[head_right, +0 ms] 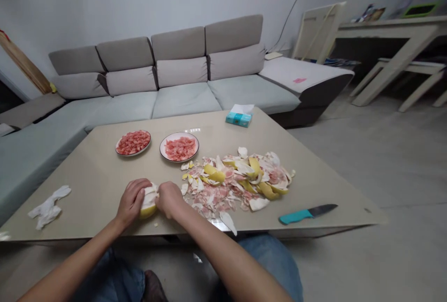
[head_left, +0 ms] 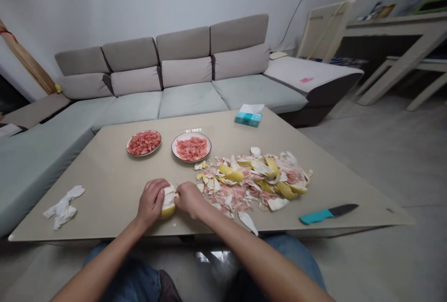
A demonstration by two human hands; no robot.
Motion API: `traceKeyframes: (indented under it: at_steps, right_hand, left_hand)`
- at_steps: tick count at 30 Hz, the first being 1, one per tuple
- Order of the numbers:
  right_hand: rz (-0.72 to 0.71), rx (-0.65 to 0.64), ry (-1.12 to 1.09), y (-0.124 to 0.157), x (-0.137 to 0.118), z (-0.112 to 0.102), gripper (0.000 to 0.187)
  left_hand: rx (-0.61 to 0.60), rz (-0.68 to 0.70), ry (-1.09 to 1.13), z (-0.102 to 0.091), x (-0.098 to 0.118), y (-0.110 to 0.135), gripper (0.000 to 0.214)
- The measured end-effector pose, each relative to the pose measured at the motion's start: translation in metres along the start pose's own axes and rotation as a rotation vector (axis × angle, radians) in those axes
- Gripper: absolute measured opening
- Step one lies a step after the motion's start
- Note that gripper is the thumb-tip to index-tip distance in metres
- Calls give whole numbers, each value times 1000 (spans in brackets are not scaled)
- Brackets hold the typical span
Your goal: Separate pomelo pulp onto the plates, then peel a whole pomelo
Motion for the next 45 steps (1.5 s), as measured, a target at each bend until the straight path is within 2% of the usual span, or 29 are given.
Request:
traceKeyframes:
  at_steps: [8, 15, 23, 28, 32, 40, 43, 45]
  right_hand:
    - [3, 125, -141, -5, 12, 14, 25]
    - [5, 175, -243, -8, 20, 12, 24]
    - [27, 243, -221, -13, 19, 14, 22]
    - [142, 349, -170, -15, 48, -3, 29]
    - [118, 372, -143, -12, 74, -20, 31]
    - [152, 502, -84, 8, 111, -51, 43]
    - [148, 515, -75, 13, 114, -53, 39]
    - [114, 496, -83, 14, 104, -46, 34]
  left_hand:
    - [23, -39, 9, -1, -7, -3, 31]
    - [62, -70, 30, -3, -8, -2, 33]
    - [89, -94, 49, -2, -8, -3, 32]
    - [137, -106, 70, -4, -12, 6, 35]
    - [175, -143, 101, -6, -18, 9, 37]
    - [128, -158, 112, -1, -16, 1, 34]
    - [117, -164, 105, -2, -16, 0, 35]
    - [110, -171, 105, -3, -16, 0, 35]
Point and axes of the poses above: each hand's wrist, its own y-axis away from the middle knuckle, its own z-axis out of the palm, x = y × z, the point moved 2 cm from there along -y, towards the middle knuckle, and after that the axes turned 12 degrees about -x, right-handed, at the moved point
